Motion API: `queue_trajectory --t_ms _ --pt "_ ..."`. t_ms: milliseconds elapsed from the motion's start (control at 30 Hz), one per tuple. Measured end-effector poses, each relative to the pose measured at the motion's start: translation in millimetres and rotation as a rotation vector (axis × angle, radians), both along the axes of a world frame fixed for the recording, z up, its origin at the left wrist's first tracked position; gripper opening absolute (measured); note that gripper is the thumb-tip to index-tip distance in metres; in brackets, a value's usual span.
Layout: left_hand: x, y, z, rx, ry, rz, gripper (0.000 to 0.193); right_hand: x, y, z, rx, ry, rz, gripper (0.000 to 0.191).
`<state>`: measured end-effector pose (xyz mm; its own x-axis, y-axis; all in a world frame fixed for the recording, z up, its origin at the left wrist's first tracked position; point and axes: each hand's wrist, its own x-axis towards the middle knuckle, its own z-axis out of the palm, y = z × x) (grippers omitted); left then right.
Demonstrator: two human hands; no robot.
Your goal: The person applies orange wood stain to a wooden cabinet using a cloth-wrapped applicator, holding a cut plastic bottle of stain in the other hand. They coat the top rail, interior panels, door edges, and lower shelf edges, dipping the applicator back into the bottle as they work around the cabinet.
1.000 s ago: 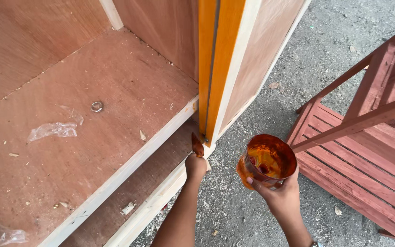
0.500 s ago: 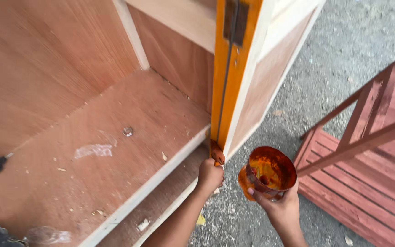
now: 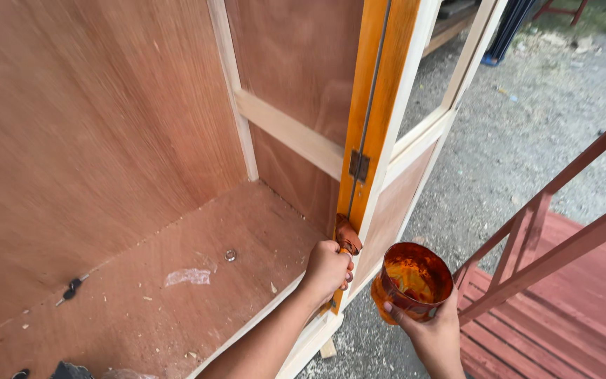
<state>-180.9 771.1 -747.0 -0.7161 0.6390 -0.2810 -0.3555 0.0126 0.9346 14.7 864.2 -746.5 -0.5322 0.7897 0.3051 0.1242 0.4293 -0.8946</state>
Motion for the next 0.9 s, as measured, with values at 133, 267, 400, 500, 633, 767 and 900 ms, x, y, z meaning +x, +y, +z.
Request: queue_trajectory --t_ms 133,267,400,500,633,767,900 --pt "-4.9 0.0 61.5 0.065 0.023 0.012 0.009 2.2 -0.4 40.5 0.023 0.059 0.006 0.093" --pt "-8.2 -0.2 118.7 0.133 0.063 0.0 0.011 10.1 4.1 70.1 0.091 0.086 -0.007 0.093" --pt "-4.3 -0.6 178.6 0.135 0.049 0.035 0.013 9.4 11.0 97.2 -0.074 0.249 0.083 0.099" --pt "0.8 -2.3 227.3 0.094 0.137 0.067 0.014 14.1 18.6 123.0 0.063 0.123 -0.025 0.101" --pt "5.0 -11.7 290.3 0.106 0.214 0.018 0.016 22.5 18.0 158.2 -0.045 0.087 0.004 0.099" --pt "12.0 -25.1 358.7 0.175 0.403 -0.01 0.02 22.6 14.4 198.1 0.108 -0.091 -0.101 0.104" --pt "11.4 -43.4 437.8 0.131 0.925 0.132 0.015 15.8 3.4 235.1 0.176 -0.132 -0.091 0.105"
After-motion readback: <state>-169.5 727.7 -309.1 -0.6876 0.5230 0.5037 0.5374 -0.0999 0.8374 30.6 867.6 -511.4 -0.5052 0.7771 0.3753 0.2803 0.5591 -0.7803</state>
